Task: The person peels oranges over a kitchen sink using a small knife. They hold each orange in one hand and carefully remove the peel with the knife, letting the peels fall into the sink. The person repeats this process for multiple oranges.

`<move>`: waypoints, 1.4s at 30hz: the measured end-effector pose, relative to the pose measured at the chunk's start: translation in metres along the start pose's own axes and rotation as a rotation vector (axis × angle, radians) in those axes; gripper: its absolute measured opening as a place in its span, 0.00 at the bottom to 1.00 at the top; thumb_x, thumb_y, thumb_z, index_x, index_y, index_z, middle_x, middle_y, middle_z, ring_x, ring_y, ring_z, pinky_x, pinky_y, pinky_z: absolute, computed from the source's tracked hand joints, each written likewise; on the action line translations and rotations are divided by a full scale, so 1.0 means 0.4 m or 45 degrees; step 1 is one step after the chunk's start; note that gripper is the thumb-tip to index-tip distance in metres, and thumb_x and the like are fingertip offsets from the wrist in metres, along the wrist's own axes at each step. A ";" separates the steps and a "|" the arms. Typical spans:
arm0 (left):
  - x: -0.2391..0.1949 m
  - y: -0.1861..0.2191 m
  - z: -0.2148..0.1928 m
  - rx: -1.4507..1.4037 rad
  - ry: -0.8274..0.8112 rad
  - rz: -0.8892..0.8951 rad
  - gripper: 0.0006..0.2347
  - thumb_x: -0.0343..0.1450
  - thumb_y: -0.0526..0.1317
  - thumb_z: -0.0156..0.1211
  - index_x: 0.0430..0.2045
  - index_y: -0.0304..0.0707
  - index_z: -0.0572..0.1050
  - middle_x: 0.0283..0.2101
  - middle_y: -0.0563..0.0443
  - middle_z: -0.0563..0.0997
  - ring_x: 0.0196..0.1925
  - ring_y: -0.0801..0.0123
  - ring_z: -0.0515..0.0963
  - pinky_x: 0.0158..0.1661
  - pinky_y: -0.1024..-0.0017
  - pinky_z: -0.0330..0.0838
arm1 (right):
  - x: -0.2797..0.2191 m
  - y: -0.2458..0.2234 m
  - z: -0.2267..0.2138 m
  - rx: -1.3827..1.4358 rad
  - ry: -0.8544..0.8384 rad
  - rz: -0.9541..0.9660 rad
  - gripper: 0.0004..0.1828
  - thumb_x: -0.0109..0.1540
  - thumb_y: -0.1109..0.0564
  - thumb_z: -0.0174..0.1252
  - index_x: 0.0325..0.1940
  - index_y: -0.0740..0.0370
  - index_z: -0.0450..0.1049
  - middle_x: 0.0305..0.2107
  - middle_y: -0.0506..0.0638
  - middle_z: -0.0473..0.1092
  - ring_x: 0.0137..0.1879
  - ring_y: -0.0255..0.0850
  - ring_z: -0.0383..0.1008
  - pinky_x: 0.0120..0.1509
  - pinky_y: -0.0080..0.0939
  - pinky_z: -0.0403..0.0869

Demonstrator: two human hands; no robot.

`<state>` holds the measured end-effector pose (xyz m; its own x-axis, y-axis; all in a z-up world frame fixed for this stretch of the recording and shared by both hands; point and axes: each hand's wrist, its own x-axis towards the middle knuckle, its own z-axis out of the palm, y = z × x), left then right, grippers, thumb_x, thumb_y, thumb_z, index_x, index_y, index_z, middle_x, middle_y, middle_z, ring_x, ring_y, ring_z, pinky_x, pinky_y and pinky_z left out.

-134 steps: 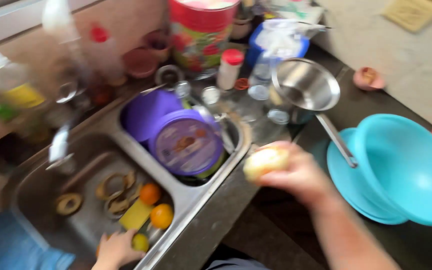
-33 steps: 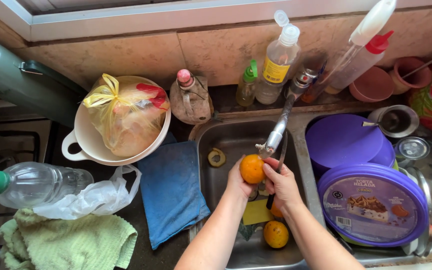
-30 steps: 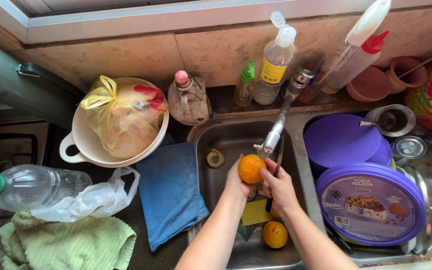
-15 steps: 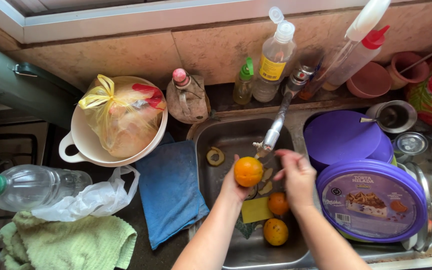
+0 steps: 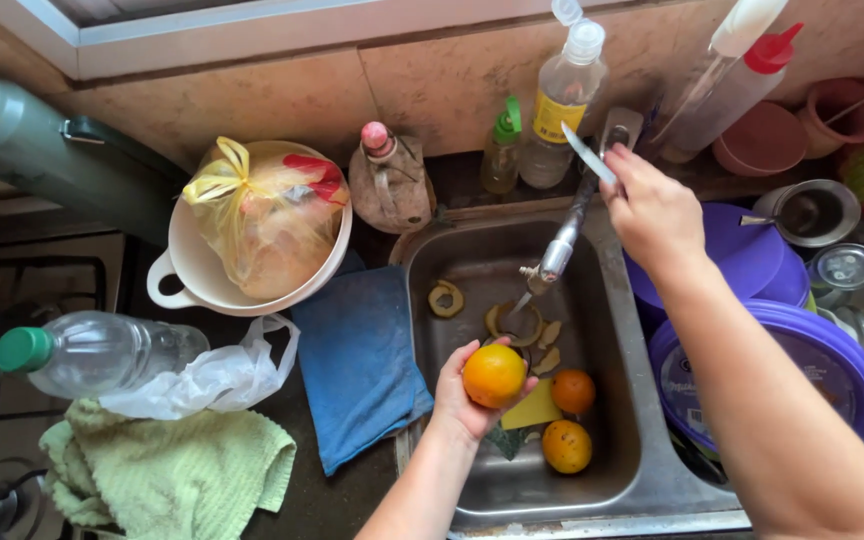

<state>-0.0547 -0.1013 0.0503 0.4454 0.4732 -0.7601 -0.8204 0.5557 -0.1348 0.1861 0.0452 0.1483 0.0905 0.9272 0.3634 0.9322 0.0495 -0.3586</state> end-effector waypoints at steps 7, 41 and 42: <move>-0.006 -0.015 -0.029 0.112 0.135 0.098 0.12 0.61 0.48 0.62 0.25 0.39 0.78 0.37 0.40 0.80 0.38 0.48 0.79 0.40 0.45 0.74 | -0.352 -0.078 -0.077 -0.020 -0.617 0.345 0.17 0.60 0.38 0.39 0.37 0.39 0.74 0.29 0.44 0.76 0.42 0.43 0.76 0.52 0.47 0.73; 0.000 -0.069 0.009 0.517 0.153 0.077 0.04 0.56 0.36 0.58 0.17 0.36 0.71 0.21 0.45 0.75 0.23 0.60 0.75 0.27 0.67 0.71 | -0.484 -0.104 -0.002 0.430 -0.982 0.073 0.38 0.34 0.25 0.70 0.18 0.53 0.58 0.15 0.42 0.63 0.22 0.36 0.60 0.29 0.38 0.60; 0.003 -0.068 0.009 0.523 0.198 0.067 0.07 0.54 0.36 0.63 0.17 0.35 0.71 0.24 0.41 0.73 0.27 0.57 0.74 0.30 0.66 0.68 | -0.478 -0.105 -0.001 0.471 -0.981 0.117 0.37 0.34 0.26 0.71 0.20 0.53 0.62 0.15 0.47 0.66 0.24 0.41 0.67 0.31 0.39 0.67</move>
<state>-0.0305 -0.1135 0.0553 0.3222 0.4169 -0.8499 -0.6159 0.7741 0.1463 0.1300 -0.1342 0.0943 -0.2282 0.9202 -0.3179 0.7464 -0.0443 -0.6640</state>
